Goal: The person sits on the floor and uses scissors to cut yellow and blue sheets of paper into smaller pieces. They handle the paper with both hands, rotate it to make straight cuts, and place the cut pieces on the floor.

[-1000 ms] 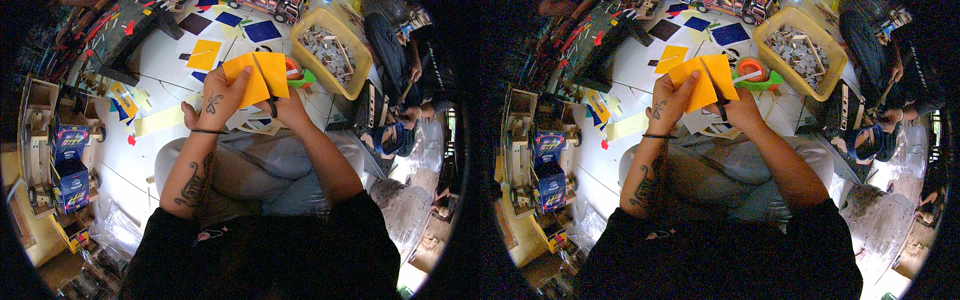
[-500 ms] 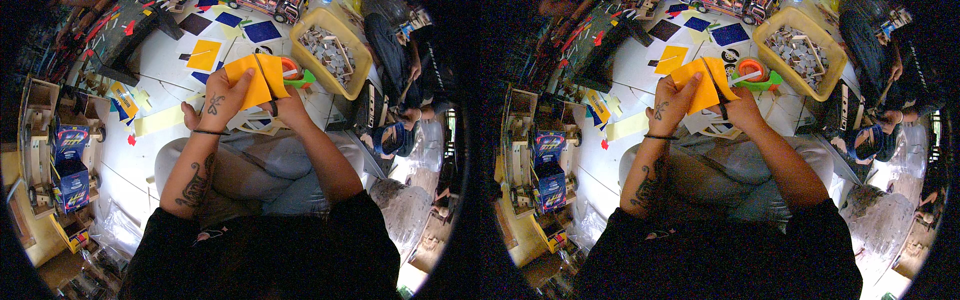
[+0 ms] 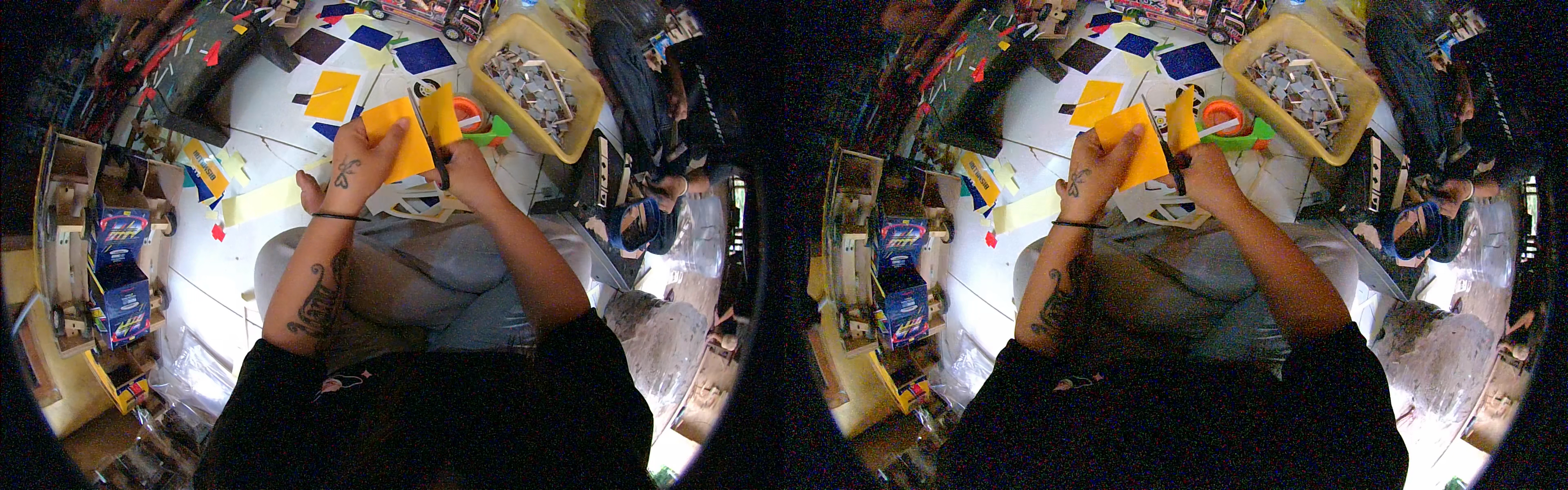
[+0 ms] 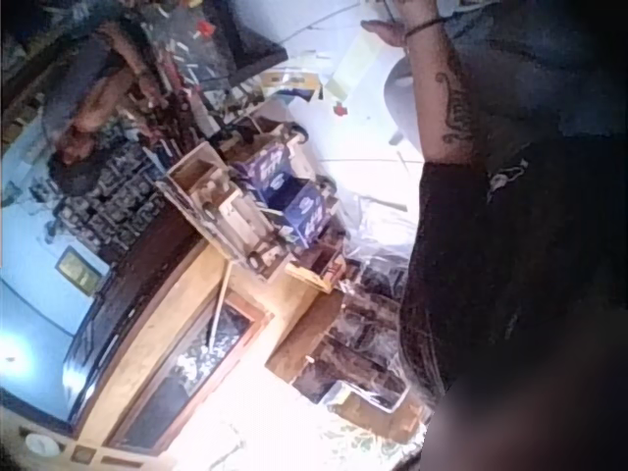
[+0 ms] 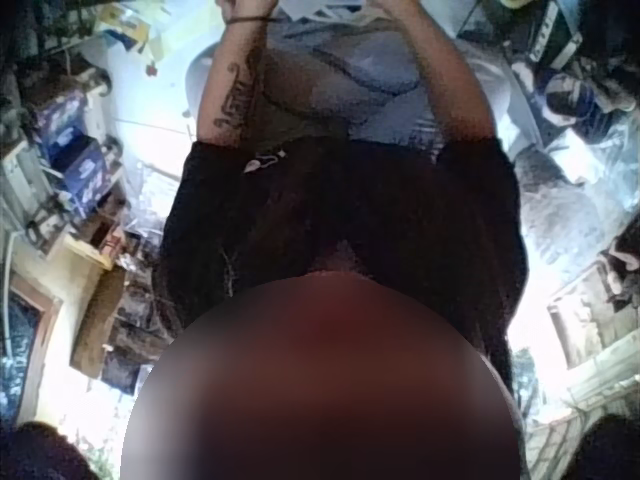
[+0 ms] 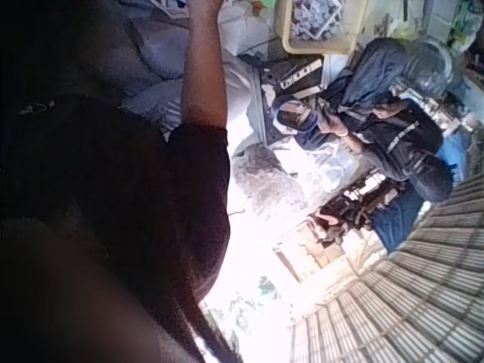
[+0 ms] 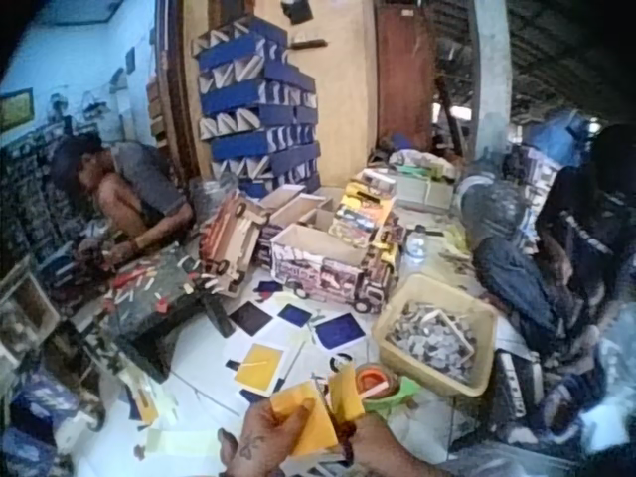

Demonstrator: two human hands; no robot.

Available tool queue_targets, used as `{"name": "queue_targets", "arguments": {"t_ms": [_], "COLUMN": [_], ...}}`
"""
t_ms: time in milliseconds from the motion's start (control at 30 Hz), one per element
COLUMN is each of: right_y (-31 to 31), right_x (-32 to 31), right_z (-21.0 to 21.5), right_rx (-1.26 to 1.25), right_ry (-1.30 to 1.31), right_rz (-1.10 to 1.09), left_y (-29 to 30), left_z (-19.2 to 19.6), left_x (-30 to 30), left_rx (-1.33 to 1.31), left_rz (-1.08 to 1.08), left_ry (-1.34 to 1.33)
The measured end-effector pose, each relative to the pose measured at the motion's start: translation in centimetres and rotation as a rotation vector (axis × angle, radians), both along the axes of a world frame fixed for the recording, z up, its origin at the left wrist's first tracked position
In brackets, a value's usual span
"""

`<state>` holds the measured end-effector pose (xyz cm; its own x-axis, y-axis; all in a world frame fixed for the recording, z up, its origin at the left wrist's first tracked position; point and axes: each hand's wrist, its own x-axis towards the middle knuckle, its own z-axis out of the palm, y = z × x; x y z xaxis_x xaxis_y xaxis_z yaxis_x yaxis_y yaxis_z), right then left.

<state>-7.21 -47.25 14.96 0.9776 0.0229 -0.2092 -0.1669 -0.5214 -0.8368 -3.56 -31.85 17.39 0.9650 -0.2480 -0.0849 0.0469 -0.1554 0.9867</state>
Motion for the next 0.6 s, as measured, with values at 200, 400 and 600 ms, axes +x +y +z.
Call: {"name": "queue_targets", "arguments": {"t_ms": [200, 400, 600], "right_y": [-1.7, -7.7, -8.8], "right_x": [1.1, 1.2, 1.4], "right_z": [0.6, 2.9, 2.9], "right_rx": [0.114, 0.697, 0.945], "right_ry": [0.127, -0.177, -0.225], "right_rz": [-0.117, -0.627, -0.744], "left_y": [2.4, 2.9, -1.3], "left_z": [-2.8, -4.7, -9.6], "left_x": [2.3, 3.1, 4.9], "left_rx": [0.1, 0.619, 0.701], "left_rz": [0.06, -0.021, 0.003], "left_ry": [-0.017, 0.042, 0.166]}}
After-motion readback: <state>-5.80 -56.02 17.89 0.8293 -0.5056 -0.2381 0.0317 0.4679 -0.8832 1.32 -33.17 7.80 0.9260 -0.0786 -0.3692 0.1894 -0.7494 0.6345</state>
